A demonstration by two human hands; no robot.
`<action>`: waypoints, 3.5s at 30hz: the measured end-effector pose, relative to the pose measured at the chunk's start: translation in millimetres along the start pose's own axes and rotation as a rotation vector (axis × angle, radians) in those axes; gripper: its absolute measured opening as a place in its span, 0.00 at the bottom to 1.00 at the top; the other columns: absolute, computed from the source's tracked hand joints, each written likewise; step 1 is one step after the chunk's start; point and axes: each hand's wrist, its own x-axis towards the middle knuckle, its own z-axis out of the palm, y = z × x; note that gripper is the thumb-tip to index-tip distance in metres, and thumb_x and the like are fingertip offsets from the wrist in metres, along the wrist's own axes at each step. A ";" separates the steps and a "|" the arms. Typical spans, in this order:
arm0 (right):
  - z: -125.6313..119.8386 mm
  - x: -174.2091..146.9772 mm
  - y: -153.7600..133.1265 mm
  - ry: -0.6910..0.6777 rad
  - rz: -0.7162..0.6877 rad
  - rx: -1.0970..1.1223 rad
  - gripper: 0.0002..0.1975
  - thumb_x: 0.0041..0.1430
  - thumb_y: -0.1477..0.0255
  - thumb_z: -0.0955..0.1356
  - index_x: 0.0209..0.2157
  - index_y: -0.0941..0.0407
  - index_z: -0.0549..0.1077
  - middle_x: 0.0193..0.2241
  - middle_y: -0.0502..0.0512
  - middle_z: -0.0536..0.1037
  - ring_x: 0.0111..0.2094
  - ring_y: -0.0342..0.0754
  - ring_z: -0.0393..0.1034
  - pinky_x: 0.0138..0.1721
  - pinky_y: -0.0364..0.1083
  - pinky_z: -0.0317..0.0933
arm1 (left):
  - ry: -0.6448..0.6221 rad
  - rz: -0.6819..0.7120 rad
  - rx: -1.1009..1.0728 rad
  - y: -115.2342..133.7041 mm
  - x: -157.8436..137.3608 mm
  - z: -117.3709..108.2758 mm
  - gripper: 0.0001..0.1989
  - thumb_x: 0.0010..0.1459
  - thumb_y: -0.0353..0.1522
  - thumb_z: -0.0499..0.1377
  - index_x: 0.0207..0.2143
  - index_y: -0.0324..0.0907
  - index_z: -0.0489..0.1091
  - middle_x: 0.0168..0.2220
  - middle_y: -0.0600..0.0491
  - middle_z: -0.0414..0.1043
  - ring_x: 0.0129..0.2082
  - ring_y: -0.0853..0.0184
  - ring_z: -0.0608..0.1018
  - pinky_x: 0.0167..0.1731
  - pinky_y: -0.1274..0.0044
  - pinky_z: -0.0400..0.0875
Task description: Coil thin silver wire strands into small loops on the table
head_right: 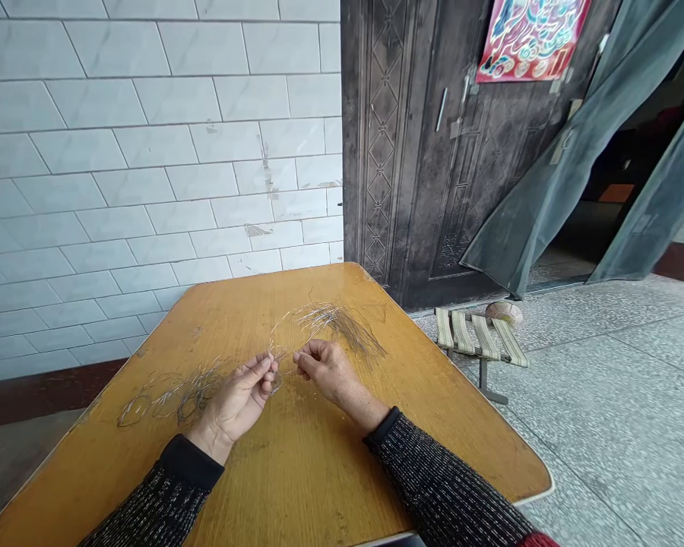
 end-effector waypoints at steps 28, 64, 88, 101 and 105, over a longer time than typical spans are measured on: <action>-4.0 5.3 24.8 0.010 0.090 -0.156 0.07 0.45 0.70 0.64 0.19 0.58 0.67 0.13 0.45 0.66 0.13 0.37 0.56 0.16 0.38 0.49 | 0.381 0.480 0.196 26.4 8.1 -16.1 0.09 0.42 0.30 0.60 0.29 0.39 0.67 0.30 0.55 0.67 0.21 0.78 0.68 0.17 0.84 0.59; -6.8 6.2 24.2 0.090 0.178 -0.057 0.01 0.41 0.77 0.64 0.20 0.58 0.66 0.11 0.43 0.66 0.12 0.37 0.58 0.15 0.37 0.50 | -0.086 0.792 1.546 0.5 6.7 -21.6 0.11 0.52 0.27 0.54 0.38 0.43 0.70 0.43 0.49 0.72 0.46 0.62 0.71 0.47 0.68 0.63; 3.0 5.3 19.8 0.043 0.226 0.000 0.02 0.44 0.76 0.63 0.21 0.58 0.65 0.12 0.44 0.66 0.11 0.36 0.56 0.14 0.36 0.49 | -0.191 0.670 1.838 25.4 -7.2 -55.4 0.11 0.53 0.25 0.51 0.36 0.44 0.70 0.43 0.49 0.72 0.47 0.61 0.71 0.46 0.69 0.63; 29.7 5.2 21.3 -0.039 0.160 -0.340 0.05 0.46 0.78 0.64 0.22 0.57 0.70 0.15 0.46 0.70 0.16 0.38 0.63 0.21 0.38 0.53 | -0.078 0.608 2.023 40.7 -10.0 -72.1 0.11 0.53 0.28 0.51 0.37 0.45 0.70 0.46 0.50 0.72 0.52 0.55 0.67 0.49 0.59 0.57; 36.3 0.0 13.5 -0.067 0.015 -0.612 0.07 0.50 0.74 0.64 0.26 0.55 0.74 0.22 0.51 0.76 0.26 0.44 0.70 0.28 0.40 0.55 | -0.020 0.606 2.005 40.2 -7.2 -75.3 0.13 0.54 0.34 0.53 0.42 0.46 0.70 0.50 0.48 0.70 0.54 0.53 0.65 0.50 0.56 0.53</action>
